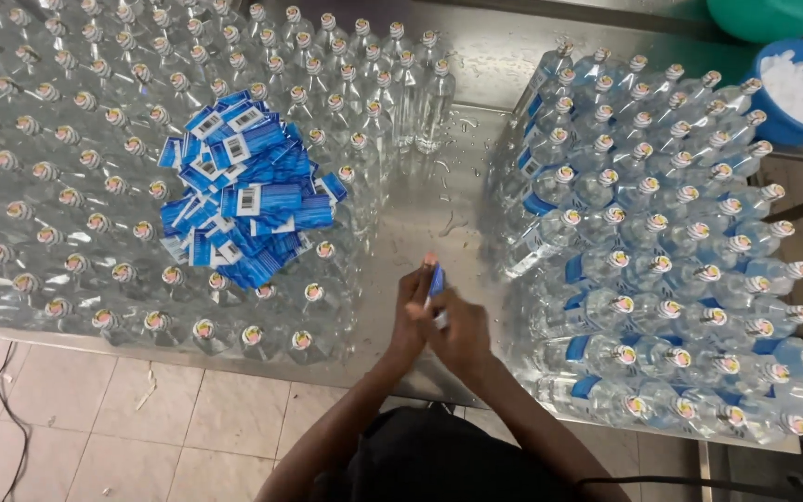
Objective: Manually applying adhesive labels to plastic water bottles arranged on a production table.
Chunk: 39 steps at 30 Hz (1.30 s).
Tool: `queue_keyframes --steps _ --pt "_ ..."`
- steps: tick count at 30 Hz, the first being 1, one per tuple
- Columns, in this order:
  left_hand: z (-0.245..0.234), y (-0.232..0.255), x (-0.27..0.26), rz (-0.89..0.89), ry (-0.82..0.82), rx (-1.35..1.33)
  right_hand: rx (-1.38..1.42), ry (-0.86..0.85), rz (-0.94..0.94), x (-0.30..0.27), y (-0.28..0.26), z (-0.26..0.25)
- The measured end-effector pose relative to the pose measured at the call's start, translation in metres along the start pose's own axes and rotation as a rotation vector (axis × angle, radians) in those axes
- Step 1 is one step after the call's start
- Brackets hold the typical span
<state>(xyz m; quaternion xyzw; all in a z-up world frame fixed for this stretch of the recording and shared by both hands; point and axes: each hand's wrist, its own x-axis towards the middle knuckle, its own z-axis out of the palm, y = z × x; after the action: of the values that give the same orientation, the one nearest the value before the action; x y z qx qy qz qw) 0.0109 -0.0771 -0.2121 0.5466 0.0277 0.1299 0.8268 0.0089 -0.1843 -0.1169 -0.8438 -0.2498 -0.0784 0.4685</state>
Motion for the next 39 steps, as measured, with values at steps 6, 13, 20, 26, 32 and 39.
queue_keyframes --steps 6,13,20,26,32,39 --pt "0.053 0.031 -0.007 -0.24 -0.072 -0.029 -0.223 0.099 -0.111 0.04 0.041 -0.055" --pt "0.059 0.11 -0.014 -0.094 0.071 0.181 0.259 0.117 0.47 0.036 -0.001 -0.086" --pt "0.035 0.13 -0.013 -0.261 0.023 0.158 0.391 -0.047 0.531 0.029 -0.021 -0.104" --pt "0.017 0.106 -0.013 -0.292 0.008 0.105 0.396 -0.15 0.493 0.027 -0.014 -0.104" --pt "0.004 0.091 -0.016 -0.28 -0.046 0.148 0.431 -0.169 0.505 0.025 -0.032 -0.106" --pt "0.011 0.119 -0.026 -0.284 -0.143 0.083 0.508 -0.323 0.543 0.015 -0.012 -0.1"
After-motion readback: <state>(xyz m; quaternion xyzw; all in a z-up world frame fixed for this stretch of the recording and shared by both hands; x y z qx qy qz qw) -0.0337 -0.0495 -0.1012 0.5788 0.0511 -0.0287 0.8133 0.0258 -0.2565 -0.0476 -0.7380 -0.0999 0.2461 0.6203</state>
